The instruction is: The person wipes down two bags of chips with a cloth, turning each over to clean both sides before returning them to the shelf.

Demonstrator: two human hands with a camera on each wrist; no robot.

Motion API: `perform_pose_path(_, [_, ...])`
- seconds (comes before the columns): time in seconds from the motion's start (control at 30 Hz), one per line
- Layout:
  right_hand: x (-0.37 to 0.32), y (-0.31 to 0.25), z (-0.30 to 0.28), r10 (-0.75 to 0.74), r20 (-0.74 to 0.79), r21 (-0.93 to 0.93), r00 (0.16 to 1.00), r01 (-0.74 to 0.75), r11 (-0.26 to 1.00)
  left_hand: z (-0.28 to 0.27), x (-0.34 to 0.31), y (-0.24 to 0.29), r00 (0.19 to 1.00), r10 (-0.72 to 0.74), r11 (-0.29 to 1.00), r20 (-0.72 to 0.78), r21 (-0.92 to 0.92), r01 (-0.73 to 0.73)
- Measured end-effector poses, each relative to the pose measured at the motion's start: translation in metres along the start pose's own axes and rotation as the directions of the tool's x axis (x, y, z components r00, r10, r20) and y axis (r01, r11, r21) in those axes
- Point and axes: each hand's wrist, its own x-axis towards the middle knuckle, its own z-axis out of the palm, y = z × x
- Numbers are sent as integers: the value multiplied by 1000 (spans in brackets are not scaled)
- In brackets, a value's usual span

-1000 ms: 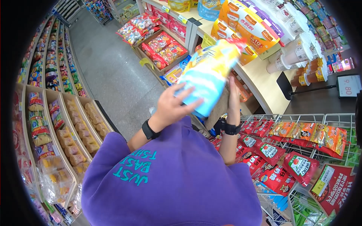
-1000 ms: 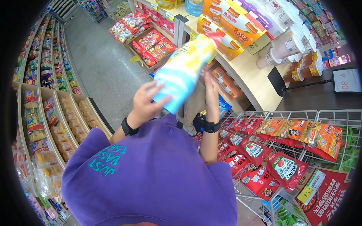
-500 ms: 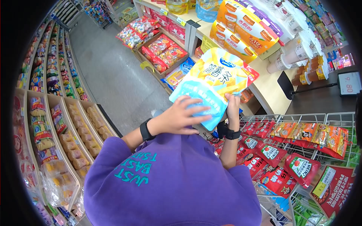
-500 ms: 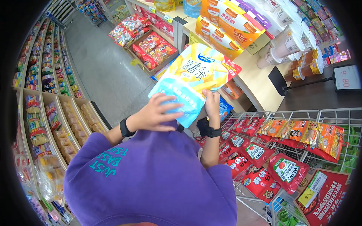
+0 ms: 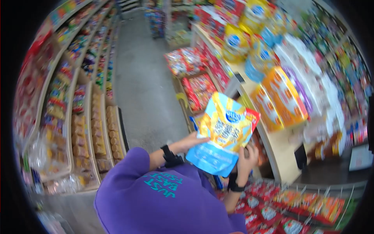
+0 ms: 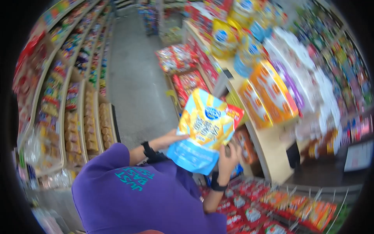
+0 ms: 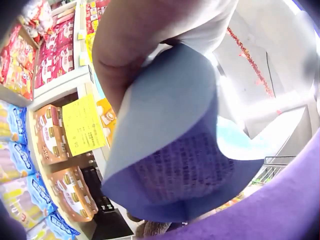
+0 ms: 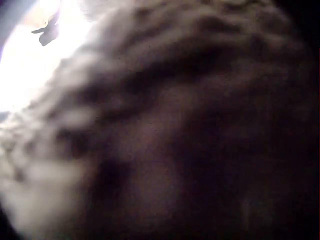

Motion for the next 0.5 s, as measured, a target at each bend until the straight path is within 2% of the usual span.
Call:
perform_pose_path(0.03, [6,-11,0,3,-49,-28,999,-5,1000,-4,2,-2,997,39,998,-63,50,-36])
perform_pose_path(0.1, [9,-29,4,-45,-139,-207,989,16,978,-15,10,-10,974,210,961,-88,203,-188])
perform_pose_path(0.13, [11,-47,5,-82,-55,-300,995,62,952,-18,13,-14,964,241,954,-110,209,-215])
perform_pose_path(0.2, [13,-79,18,-372,127,-218,920,392,894,-23,21,-18,905,414,786,-99,541,-301])
perform_pose_path(0.27, [10,-95,41,-528,313,-26,790,562,826,-14,14,0,951,308,655,-37,733,-184])
perform_pose_path(0.3, [11,-103,54,-518,362,-44,775,569,821,-4,4,10,853,508,556,124,708,-434])
perform_pose_path(0.33, [18,-101,64,-511,346,12,787,541,841,-15,14,2,767,574,344,287,766,-544])
perform_pose_path(0.4, [36,-91,77,-422,280,-58,863,453,889,-11,7,25,869,470,482,155,780,-400])
perform_pose_path(0.47, [59,-84,88,-316,249,34,915,318,948,-24,14,30,883,429,444,193,806,-392])
perform_pose_path(0.5, [67,-79,97,-279,230,45,932,276,960,-32,19,31,863,451,428,227,794,-432])
